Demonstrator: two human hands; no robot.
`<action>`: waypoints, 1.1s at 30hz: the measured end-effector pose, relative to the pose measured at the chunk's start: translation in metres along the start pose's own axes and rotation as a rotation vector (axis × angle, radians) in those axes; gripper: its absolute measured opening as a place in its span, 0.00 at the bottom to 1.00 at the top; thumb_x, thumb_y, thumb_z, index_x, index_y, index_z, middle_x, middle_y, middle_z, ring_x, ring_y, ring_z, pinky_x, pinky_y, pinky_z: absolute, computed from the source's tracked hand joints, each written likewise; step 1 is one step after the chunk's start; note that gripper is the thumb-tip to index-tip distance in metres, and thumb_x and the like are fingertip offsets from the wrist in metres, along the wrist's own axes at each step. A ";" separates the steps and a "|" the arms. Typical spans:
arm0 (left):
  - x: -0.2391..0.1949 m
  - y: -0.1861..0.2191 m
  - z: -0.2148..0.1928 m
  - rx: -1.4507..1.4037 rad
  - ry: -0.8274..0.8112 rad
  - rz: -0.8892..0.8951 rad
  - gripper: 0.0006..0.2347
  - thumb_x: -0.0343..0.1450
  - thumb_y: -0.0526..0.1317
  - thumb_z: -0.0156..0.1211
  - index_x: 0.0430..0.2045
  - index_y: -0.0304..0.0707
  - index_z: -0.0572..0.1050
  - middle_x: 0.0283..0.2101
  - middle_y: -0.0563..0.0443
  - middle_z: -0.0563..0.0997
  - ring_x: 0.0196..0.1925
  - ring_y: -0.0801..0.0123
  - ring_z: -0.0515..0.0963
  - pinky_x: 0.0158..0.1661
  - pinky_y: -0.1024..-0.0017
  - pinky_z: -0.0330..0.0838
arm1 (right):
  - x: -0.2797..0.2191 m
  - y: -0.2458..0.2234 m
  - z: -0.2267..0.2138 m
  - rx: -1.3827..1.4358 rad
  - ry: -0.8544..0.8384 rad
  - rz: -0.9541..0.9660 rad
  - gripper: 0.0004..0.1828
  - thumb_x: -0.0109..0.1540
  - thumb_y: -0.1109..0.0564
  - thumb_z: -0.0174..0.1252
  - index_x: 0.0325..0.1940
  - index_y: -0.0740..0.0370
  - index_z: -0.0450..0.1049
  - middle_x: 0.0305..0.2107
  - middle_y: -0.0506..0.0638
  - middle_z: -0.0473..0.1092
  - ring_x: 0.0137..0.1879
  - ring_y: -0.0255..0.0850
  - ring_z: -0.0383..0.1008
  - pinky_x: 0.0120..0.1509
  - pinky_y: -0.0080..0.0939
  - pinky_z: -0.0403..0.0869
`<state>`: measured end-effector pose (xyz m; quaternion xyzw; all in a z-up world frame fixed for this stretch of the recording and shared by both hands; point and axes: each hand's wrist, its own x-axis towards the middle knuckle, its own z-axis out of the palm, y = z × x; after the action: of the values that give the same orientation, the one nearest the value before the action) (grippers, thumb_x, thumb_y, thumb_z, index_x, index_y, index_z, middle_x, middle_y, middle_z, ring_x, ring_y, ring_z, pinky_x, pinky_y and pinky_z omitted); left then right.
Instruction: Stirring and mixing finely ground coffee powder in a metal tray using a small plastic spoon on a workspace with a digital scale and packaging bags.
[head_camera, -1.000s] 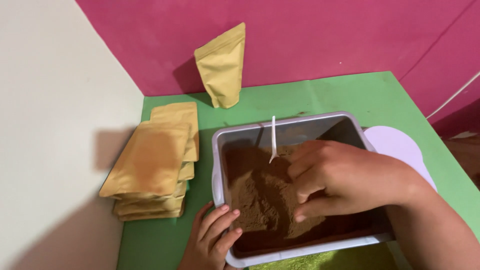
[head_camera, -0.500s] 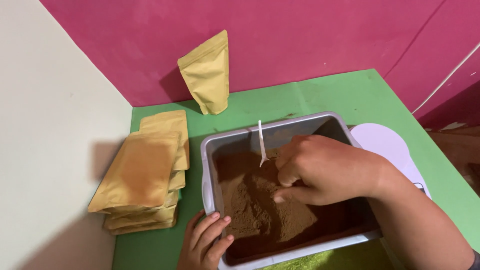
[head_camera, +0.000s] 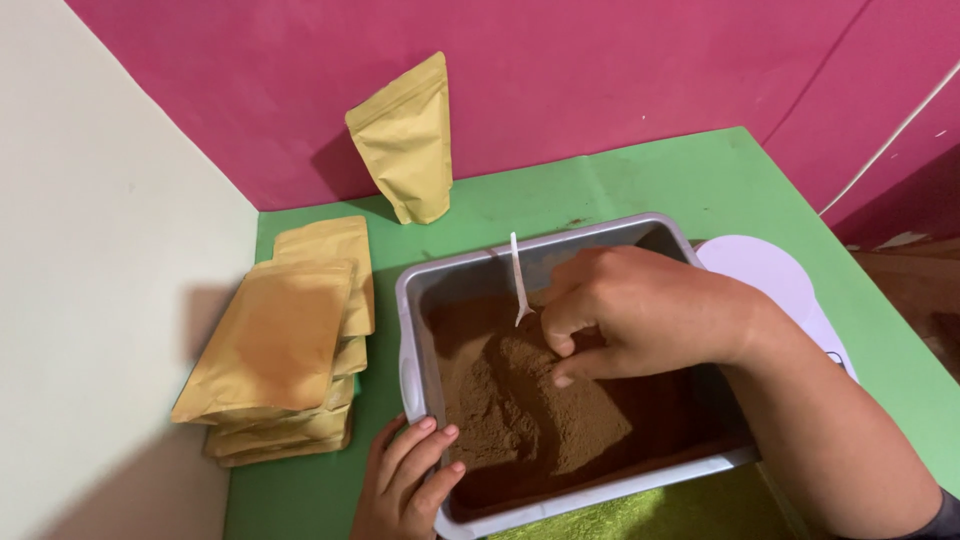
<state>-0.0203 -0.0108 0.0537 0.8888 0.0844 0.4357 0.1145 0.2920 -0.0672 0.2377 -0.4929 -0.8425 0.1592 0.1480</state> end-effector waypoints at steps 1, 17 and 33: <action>0.002 0.000 0.000 0.002 0.015 0.030 0.25 0.79 0.64 0.33 0.51 0.44 0.69 0.58 0.39 0.78 0.65 0.49 0.76 0.63 0.40 0.71 | -0.001 0.001 -0.001 0.000 -0.013 0.026 0.17 0.58 0.46 0.73 0.23 0.51 0.73 0.21 0.42 0.73 0.31 0.43 0.73 0.32 0.45 0.67; -0.003 0.000 0.000 0.001 -0.010 -0.007 0.15 0.80 0.52 0.39 0.49 0.46 0.71 0.58 0.42 0.78 0.65 0.51 0.76 0.63 0.41 0.71 | 0.000 0.000 -0.004 0.001 0.276 0.051 0.12 0.66 0.47 0.57 0.35 0.53 0.81 0.28 0.40 0.80 0.34 0.40 0.78 0.37 0.40 0.73; -0.020 -0.019 0.029 0.142 0.129 0.001 0.07 0.77 0.47 0.49 0.35 0.54 0.75 0.48 0.54 0.85 0.58 0.60 0.81 0.57 0.51 0.78 | 0.037 0.122 0.099 -0.570 -0.351 0.675 0.09 0.64 0.56 0.54 0.39 0.48 0.81 0.40 0.50 0.78 0.46 0.54 0.80 0.41 0.52 0.78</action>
<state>-0.0102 -0.0009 0.0162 0.8648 0.1217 0.4850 0.0451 0.3299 0.0100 0.1009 -0.7256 -0.6578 0.0419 -0.1976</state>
